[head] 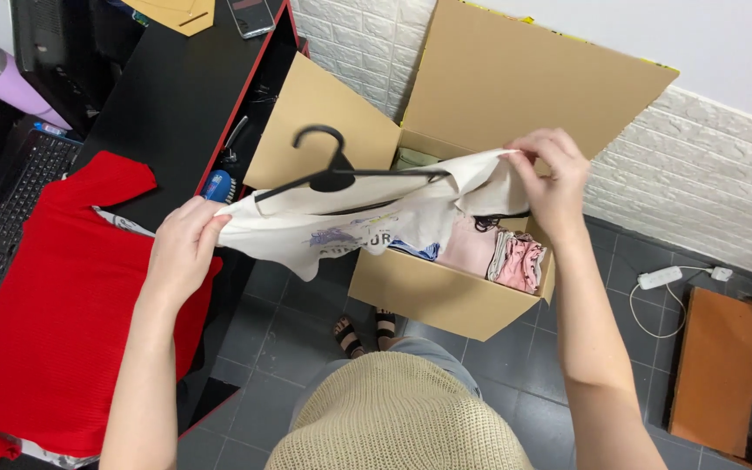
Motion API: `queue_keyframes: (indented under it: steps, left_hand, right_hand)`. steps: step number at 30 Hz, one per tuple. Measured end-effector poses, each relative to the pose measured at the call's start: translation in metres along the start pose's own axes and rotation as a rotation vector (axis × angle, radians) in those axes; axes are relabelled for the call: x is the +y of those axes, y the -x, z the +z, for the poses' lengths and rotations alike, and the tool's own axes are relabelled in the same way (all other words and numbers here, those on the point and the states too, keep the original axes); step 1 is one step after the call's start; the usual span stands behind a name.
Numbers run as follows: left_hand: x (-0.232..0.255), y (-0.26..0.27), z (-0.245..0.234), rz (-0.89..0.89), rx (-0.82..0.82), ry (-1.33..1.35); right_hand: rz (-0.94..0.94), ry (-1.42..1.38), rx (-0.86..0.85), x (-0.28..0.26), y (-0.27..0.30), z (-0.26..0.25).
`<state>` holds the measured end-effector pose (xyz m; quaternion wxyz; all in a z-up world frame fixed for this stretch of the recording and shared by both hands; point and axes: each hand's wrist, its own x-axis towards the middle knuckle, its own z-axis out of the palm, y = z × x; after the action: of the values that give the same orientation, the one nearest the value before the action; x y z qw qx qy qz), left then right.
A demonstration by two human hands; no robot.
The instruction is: Taking various items of clothing out of a shipping box, placing each one onto a plastic hanger, and then laying the hung clothes onto a nearby desk.
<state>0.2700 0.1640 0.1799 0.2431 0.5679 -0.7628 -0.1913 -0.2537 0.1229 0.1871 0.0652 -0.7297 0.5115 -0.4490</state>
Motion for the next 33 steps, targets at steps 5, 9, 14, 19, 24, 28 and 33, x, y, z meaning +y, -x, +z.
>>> queue_keyframes:
  steps: [5,9,14,19,24,28,33]
  left_hand:
    - [0.004,-0.002,0.005,-0.002,0.002,0.038]
    - [0.005,-0.006,0.017,0.084,0.013,-0.001]
    - [0.044,-0.005,-0.017,0.065,0.031,0.014]
    - [0.032,0.021,-0.027,-0.044,0.106,0.138]
    - [0.024,0.057,-0.028,-0.25,0.156,0.18]
    - [-0.007,0.105,-0.006,-0.346,0.401,0.323]
    - [-0.029,0.183,0.067,-0.591,0.508,0.609]
  right_hand:
    - [0.058,-0.143,-0.418,-0.033,-0.015,-0.013]
    - [0.01,-0.182,-0.566,-0.054,-0.01,0.005]
    - [-0.052,-0.125,-0.499,-0.024,-0.002,0.023]
    - [-0.128,-0.091,-0.411,-0.006,-0.009,0.031]
    - [-0.126,-0.163,-0.434,-0.005,-0.018,0.049]
    - [-0.176,-0.232,-0.454,-0.012,-0.032,0.07]
    - [-0.14,-0.383,-0.508,-0.054,-0.062,0.094]
